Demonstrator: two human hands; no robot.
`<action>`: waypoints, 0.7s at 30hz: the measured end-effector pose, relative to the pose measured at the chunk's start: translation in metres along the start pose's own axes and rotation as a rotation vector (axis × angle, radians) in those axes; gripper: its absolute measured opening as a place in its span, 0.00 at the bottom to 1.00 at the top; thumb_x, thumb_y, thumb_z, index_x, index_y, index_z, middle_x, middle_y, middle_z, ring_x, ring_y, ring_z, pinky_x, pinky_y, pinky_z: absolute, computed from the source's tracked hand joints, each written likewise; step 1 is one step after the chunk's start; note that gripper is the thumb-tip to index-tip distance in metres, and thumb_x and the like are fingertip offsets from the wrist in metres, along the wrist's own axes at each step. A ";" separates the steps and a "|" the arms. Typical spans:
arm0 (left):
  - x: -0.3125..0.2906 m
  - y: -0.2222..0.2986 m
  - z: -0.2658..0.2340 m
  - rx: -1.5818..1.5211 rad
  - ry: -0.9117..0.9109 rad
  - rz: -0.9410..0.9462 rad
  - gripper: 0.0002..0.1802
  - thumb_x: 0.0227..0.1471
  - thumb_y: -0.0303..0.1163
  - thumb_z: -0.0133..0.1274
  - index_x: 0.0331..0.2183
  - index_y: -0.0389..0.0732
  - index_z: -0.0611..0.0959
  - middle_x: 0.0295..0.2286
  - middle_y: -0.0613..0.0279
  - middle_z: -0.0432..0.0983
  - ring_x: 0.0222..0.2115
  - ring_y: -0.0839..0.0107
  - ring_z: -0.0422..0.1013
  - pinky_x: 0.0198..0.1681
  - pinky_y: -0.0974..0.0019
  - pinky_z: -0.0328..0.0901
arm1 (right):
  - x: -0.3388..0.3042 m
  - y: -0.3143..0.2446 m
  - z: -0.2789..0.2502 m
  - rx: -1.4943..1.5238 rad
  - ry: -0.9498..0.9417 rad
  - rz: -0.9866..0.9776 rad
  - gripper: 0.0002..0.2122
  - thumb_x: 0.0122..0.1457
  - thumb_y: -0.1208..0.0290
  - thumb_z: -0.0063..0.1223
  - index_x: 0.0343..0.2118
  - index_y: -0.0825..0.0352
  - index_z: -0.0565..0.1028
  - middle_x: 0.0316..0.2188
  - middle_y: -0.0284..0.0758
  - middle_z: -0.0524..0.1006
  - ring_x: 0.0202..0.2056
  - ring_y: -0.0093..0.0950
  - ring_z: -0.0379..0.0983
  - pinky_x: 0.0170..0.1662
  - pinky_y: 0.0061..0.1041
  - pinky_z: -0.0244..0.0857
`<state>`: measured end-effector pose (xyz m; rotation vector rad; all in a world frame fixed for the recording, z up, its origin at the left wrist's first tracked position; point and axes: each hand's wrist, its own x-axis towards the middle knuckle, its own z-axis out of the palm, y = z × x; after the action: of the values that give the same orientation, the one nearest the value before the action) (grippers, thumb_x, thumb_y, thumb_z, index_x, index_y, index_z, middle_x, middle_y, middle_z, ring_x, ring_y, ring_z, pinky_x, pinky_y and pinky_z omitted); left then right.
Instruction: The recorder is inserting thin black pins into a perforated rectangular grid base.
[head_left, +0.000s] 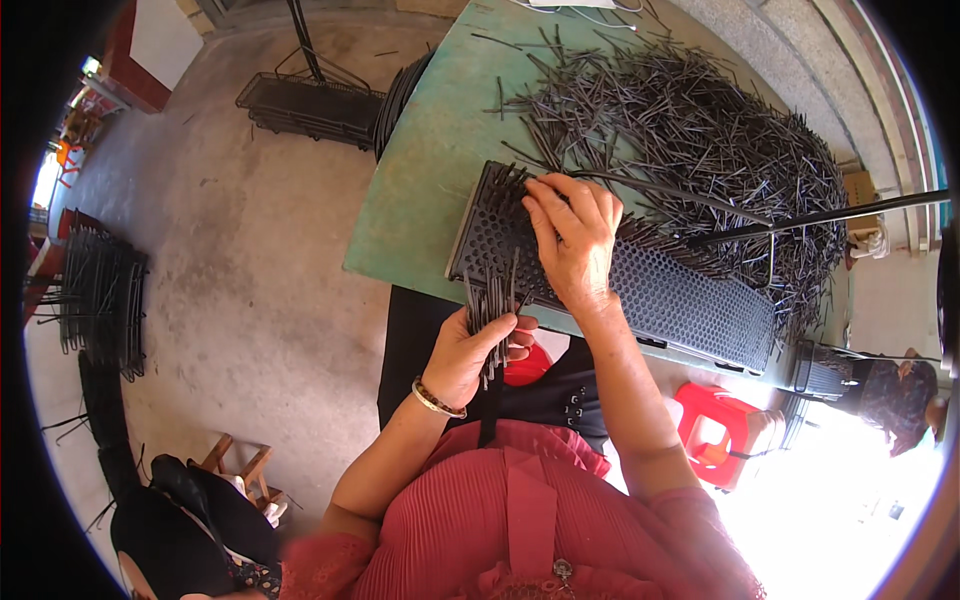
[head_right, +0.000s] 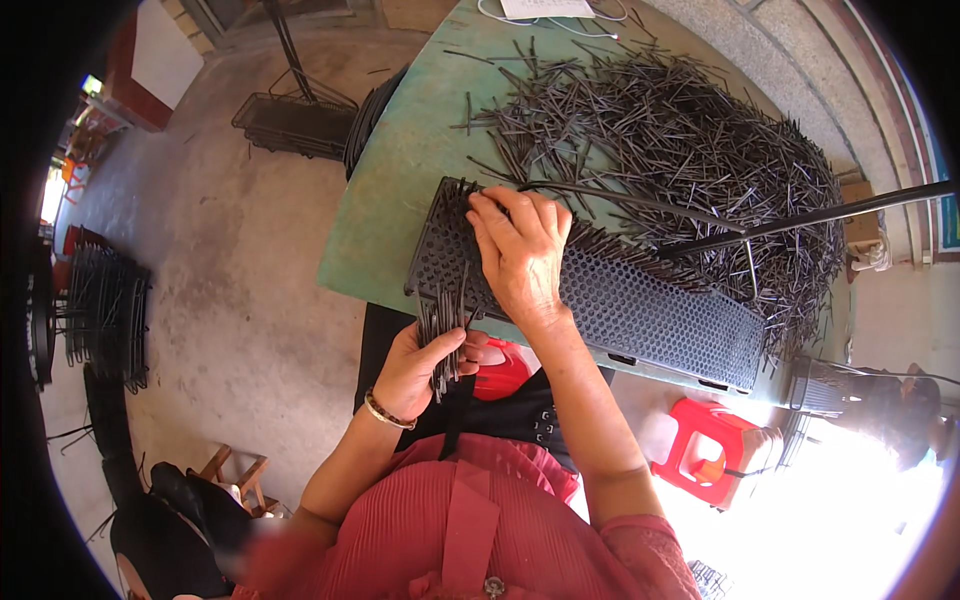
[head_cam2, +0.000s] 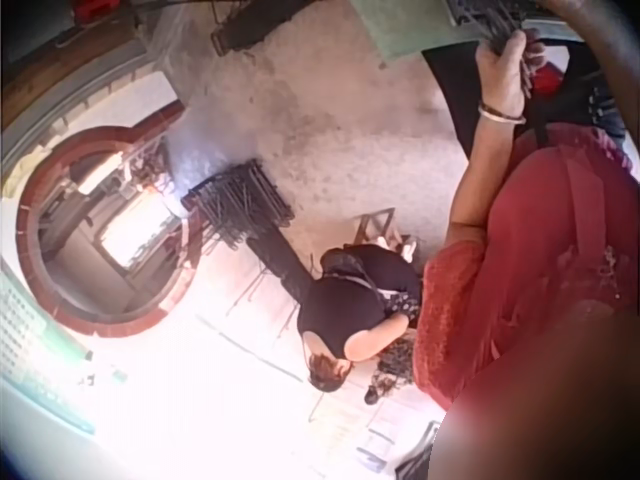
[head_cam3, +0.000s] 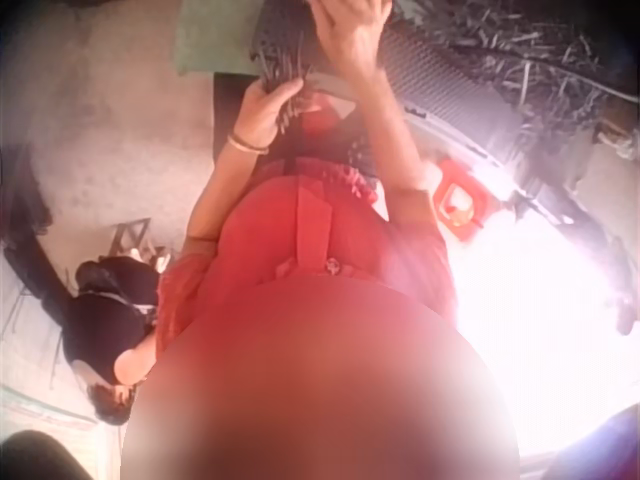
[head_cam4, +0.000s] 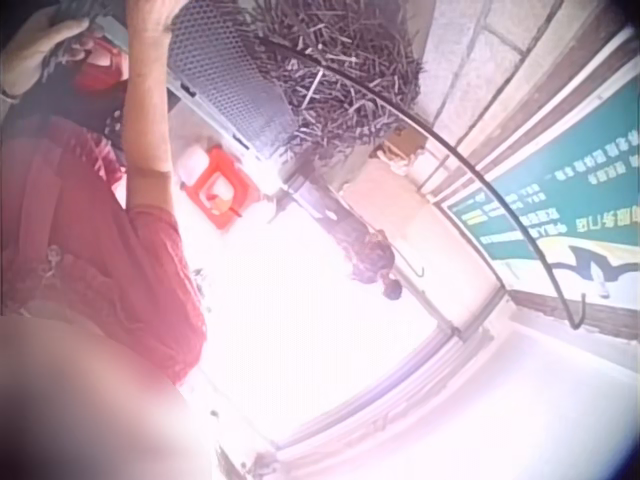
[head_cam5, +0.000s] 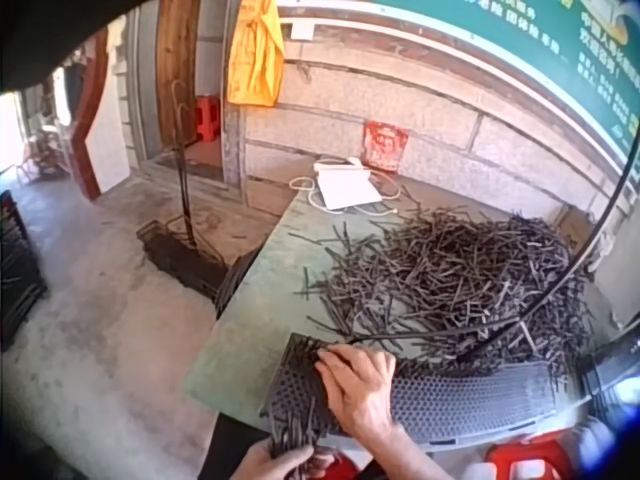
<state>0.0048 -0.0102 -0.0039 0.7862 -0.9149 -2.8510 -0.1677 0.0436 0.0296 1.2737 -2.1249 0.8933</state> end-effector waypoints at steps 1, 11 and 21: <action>0.000 0.000 0.000 0.000 0.002 0.001 0.09 0.56 0.28 0.50 0.39 0.35 0.76 0.34 0.53 0.78 0.31 0.70 0.76 0.35 0.68 0.73 | 0.001 0.000 -0.001 0.002 -0.001 0.000 0.08 0.48 0.73 0.59 0.33 0.64 0.79 0.35 0.29 0.75 0.39 0.31 0.69 0.44 0.31 0.57; -0.001 0.001 0.004 0.017 -0.018 0.002 0.11 0.56 0.28 0.50 0.41 0.35 0.76 0.35 0.53 0.78 0.33 0.70 0.76 0.35 0.69 0.72 | -0.002 0.001 -0.012 0.120 -0.064 -0.011 0.09 0.49 0.76 0.58 0.35 0.68 0.78 0.37 0.33 0.77 0.39 0.33 0.70 0.45 0.31 0.60; -0.004 0.008 0.013 0.149 -0.124 0.041 0.15 0.57 0.31 0.50 0.45 0.34 0.74 0.38 0.53 0.77 0.38 0.69 0.75 0.38 0.69 0.72 | -0.019 -0.014 -0.045 0.822 -0.625 0.726 0.10 0.51 0.70 0.61 0.30 0.72 0.79 0.24 0.33 0.78 0.25 0.19 0.69 0.29 0.19 0.63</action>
<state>0.0009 -0.0086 0.0114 0.5993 -1.1562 -2.8489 -0.1427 0.0832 0.0498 1.2185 -2.9406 2.0495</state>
